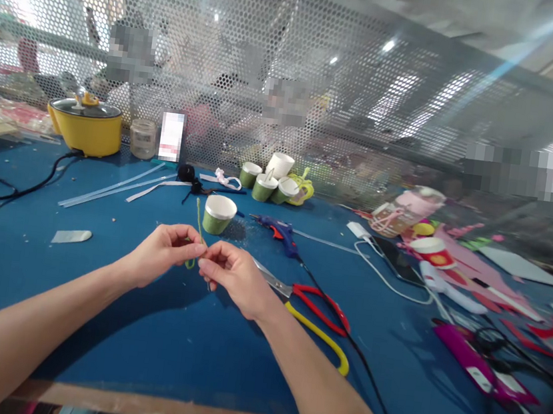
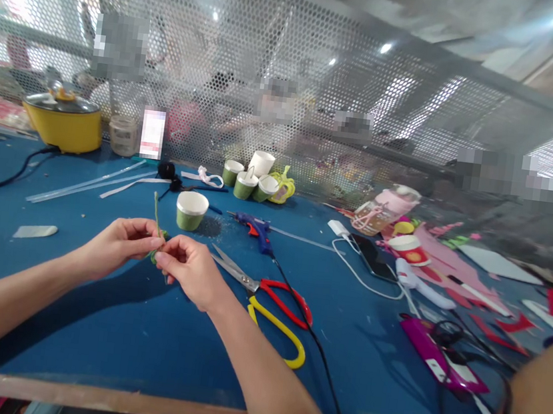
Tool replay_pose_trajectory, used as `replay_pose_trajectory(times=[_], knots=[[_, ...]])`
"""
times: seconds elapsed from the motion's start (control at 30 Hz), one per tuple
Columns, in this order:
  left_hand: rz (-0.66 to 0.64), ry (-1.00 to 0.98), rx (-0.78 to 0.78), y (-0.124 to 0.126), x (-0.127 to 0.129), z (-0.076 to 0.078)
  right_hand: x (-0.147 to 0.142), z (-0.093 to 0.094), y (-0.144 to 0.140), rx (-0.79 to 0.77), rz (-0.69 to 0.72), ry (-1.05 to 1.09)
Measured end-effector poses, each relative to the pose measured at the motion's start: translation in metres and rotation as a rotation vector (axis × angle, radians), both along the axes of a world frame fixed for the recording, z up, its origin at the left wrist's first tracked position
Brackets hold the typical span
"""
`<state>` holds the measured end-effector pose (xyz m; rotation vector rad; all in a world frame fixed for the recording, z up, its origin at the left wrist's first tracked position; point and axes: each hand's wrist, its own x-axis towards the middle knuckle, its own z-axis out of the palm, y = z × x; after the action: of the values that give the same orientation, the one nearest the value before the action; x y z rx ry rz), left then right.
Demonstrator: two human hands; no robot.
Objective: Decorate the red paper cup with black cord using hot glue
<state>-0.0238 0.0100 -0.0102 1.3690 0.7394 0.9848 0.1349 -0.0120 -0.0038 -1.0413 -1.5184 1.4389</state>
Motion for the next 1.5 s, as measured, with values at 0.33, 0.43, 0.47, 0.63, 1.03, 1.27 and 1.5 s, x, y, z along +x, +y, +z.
replay_pose_trajectory(times=[0.33,0.43,0.47,0.63,1.03,1.27,1.5], knots=[[0.016,-0.046,-0.082,-0.0018,0.0020,0.0028,0.0004,0.0005,-0.0012,-0.036,0.056,0.054],[0.105,0.030,-0.058,-0.0015,0.0040,0.0017,-0.0018,0.0018,-0.0018,0.037,-0.025,-0.054],[0.129,0.051,-0.055,-0.0016,0.0046,0.0012,-0.0026,0.0024,-0.0021,0.058,-0.046,-0.093],[0.171,0.107,-0.031,-0.0017,0.0052,-0.0009,-0.0055,0.0020,-0.0039,0.132,-0.130,-0.239],[-0.053,-0.113,-0.150,-0.0028,0.0007,0.0034,0.0017,0.0032,-0.0012,-0.228,0.136,0.174],[-0.033,-0.090,-0.108,-0.0013,0.0013,0.0028,-0.0018,-0.0015,-0.0011,-0.167,0.039,0.158],[0.089,0.087,-0.056,-0.0014,0.0045,-0.0005,-0.0063,-0.0015,-0.0030,0.100,-0.126,-0.149]])
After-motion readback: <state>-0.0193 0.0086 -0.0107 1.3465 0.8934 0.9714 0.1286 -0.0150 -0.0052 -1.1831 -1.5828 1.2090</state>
